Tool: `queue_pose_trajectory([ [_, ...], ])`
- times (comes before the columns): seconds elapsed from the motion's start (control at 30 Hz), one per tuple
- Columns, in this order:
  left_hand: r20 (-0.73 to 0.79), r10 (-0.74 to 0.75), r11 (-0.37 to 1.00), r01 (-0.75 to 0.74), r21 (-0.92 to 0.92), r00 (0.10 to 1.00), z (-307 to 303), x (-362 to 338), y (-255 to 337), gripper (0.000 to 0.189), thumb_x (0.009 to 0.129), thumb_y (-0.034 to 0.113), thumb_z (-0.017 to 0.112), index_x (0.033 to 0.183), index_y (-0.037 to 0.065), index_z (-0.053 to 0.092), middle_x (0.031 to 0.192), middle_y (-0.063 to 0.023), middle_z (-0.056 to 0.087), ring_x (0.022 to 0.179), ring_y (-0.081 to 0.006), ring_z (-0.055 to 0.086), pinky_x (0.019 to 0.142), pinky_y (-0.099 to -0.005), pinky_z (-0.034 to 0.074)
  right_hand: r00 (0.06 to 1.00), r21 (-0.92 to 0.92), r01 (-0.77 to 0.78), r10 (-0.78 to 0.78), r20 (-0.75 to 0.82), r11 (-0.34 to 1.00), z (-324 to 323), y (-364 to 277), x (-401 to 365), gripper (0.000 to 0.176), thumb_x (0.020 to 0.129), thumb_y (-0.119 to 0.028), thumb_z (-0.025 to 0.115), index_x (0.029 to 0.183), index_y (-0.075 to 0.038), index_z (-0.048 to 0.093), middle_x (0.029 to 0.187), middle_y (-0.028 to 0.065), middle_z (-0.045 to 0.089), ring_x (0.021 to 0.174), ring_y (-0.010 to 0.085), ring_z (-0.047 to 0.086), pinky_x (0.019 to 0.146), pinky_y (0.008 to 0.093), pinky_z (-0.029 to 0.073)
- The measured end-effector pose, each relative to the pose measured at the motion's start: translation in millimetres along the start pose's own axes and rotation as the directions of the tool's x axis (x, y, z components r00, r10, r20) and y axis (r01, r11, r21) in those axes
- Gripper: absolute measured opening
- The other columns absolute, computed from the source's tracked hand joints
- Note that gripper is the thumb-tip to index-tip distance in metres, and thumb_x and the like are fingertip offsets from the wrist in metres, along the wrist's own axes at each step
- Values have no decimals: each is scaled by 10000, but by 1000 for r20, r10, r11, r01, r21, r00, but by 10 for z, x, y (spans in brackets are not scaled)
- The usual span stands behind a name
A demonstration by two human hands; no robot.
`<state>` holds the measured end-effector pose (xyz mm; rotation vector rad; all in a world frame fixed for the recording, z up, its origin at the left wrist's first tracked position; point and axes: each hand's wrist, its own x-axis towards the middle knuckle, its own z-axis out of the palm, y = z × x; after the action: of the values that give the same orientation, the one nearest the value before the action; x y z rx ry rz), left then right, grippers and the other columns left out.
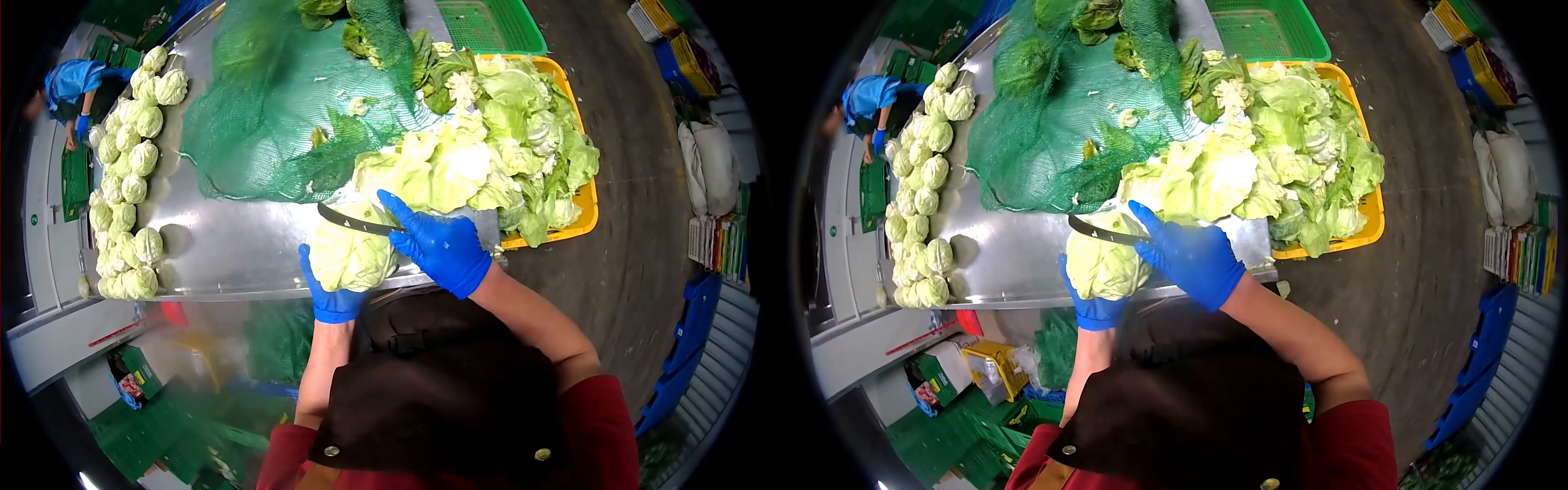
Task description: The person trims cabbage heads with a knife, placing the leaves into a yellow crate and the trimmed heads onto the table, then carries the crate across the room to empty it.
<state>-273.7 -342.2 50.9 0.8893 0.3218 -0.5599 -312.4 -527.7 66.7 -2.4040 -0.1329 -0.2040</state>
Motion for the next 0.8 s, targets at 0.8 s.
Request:
queue_pose_trajectory([
  [0.8, 457, 256, -440, -319, 839, 852, -453, -34, -31, 655, 765, 374, 669, 1332, 131, 449, 1330, -67, 500, 1237, -240, 455, 1056, -410, 337, 945, 644, -254, 327, 6, 722, 359, 378, 40, 364, 911, -289, 569, 1243, -141, 577, 708, 83, 649, 578, 156, 589, 559, 292, 484],
])
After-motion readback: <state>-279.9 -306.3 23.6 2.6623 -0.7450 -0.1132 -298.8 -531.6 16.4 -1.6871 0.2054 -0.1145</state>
